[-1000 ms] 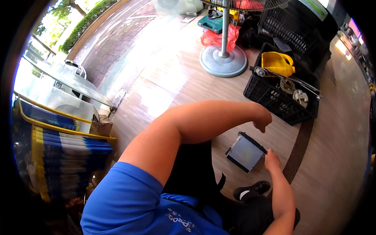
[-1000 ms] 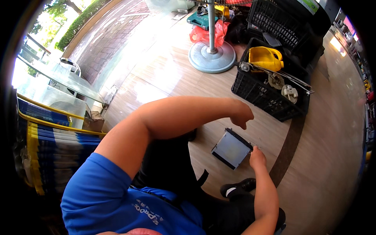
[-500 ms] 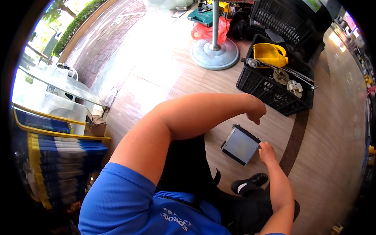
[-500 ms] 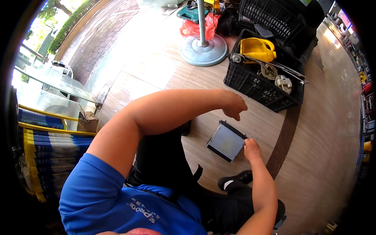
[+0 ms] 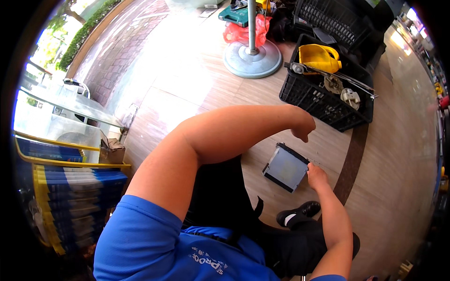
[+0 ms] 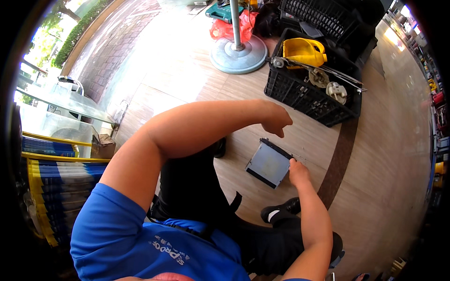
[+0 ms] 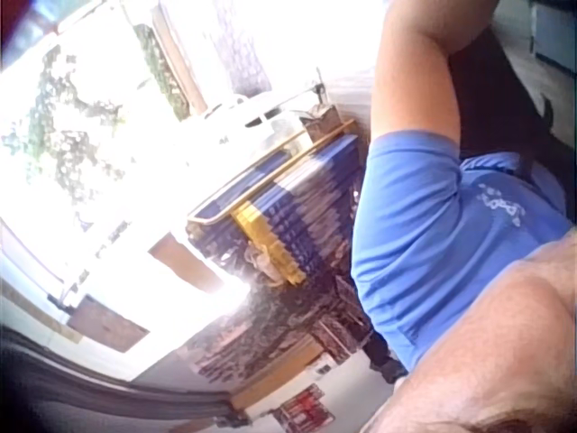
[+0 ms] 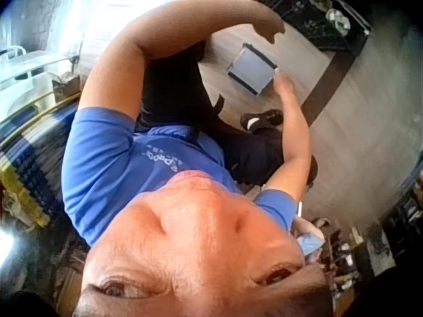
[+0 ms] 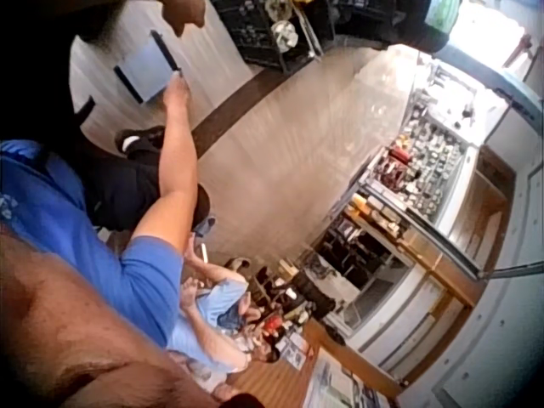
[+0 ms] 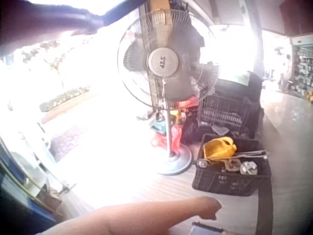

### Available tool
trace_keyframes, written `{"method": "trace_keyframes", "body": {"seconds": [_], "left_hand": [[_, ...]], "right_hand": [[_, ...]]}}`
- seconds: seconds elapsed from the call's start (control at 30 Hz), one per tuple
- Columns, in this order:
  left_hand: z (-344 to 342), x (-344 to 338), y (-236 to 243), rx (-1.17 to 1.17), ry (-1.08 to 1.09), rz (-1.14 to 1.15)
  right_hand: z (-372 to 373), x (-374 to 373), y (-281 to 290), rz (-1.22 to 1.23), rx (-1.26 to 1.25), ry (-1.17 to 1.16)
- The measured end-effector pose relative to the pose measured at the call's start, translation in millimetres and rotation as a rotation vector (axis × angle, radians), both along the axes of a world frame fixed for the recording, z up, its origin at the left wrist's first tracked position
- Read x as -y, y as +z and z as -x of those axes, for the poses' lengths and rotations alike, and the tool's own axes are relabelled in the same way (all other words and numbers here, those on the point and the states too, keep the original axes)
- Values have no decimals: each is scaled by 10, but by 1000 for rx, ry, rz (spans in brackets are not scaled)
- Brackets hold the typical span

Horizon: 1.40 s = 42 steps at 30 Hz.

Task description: The person sits and uses a small tool to manipulate the exterior of a car stereo head unit, turning it over by hand to inspect different sides.

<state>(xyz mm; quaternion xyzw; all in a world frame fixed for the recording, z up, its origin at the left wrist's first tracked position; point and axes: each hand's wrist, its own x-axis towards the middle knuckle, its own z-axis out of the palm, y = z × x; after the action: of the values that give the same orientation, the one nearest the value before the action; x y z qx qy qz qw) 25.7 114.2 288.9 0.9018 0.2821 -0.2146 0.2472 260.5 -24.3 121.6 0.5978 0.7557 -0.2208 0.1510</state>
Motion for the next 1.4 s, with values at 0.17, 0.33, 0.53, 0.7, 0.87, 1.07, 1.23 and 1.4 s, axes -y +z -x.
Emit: {"method": "trace_keyframes", "body": {"seconds": [0.17,0.33,0.53,0.7,0.87,1.07,1.23,1.4], "left_hand": [[-6,14,44,-5,4,-15],[10,33,62,-13,11,0],[-3,19,52,-11,15,-5],[7,20,42,-5,12,-9],[8,26,41,9,9,-9],[6,14,21,-24,12,12],[-8,16,58,-18,16,11],[13,15,30,-8,21,16]], "right_hand": [[-104,14,-77,-82,-22,75],[11,11,45,9,20,-160],[-75,-11,-42,-21,62,-20],[-133,26,-91,-91,-31,27],[-108,53,-18,-150,-198,-15],[27,-24,103,62,33,-146],[-100,36,-33,-71,-19,14],[-150,68,-85,-104,-60,28]]}}
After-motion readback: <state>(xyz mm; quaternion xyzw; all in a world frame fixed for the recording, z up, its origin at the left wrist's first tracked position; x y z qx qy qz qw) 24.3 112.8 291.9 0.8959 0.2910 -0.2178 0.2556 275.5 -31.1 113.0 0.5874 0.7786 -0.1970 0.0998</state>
